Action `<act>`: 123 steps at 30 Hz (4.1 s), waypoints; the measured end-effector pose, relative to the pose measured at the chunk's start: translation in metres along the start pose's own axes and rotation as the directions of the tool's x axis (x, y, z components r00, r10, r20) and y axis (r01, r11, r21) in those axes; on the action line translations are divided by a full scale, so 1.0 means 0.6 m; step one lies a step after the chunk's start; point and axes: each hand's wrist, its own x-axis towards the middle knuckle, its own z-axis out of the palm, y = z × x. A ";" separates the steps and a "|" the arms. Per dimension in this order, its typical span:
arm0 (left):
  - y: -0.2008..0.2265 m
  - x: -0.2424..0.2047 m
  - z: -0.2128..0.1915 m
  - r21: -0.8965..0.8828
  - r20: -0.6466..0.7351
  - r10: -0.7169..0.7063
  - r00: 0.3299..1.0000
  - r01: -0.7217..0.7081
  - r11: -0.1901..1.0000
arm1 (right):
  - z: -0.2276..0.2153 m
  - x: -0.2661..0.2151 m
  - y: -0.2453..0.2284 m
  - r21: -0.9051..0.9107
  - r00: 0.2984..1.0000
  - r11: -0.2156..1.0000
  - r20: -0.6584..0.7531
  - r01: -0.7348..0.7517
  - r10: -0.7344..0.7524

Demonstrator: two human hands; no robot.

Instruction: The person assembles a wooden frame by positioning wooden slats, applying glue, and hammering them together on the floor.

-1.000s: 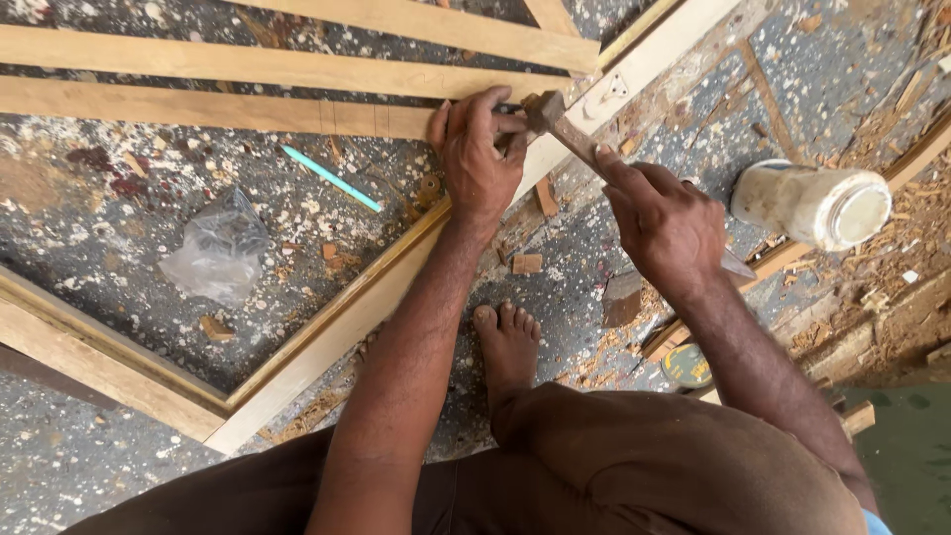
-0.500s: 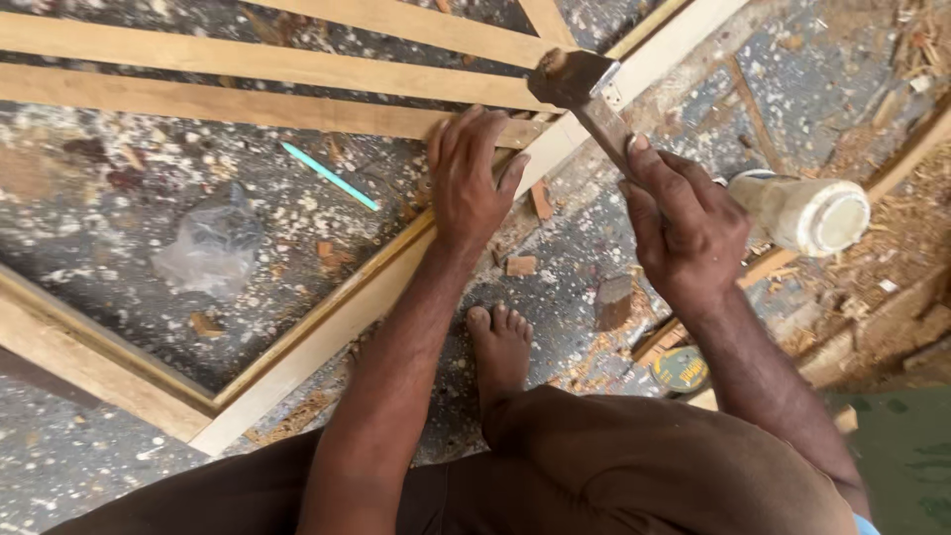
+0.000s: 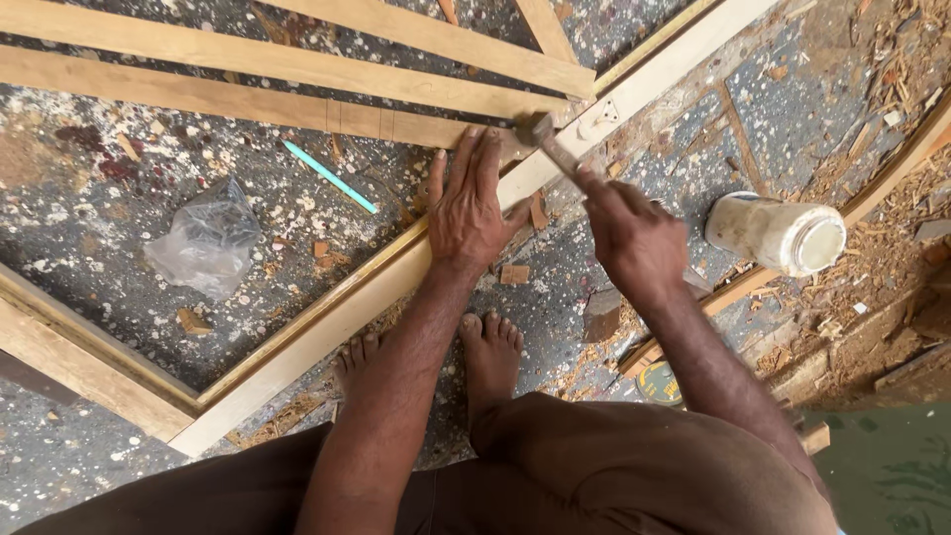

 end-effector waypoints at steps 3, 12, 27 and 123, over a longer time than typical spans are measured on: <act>-0.001 0.019 -0.001 -0.025 0.006 -0.006 1.000 0.006 1.000 | 0.009 0.016 0.012 0.029 0.998 0.999 -0.053 0.020 -0.018; 0.000 0.019 -0.008 -0.036 0.034 -0.002 0.999 0.004 0.999 | 0.014 0.003 0.004 -0.023 0.998 1.000 -0.055 0.020 -0.021; 0.005 -0.015 0.000 -0.050 0.080 -0.030 0.996 0.035 0.998 | 0.083 -0.057 0.021 0.180 0.883 0.965 -0.461 0.192 -0.090; -0.040 0.110 -0.078 0.016 -0.188 0.465 0.865 -0.471 0.882 | 0.146 -0.208 0.013 0.472 0.573 0.360 0.458 -0.805 0.680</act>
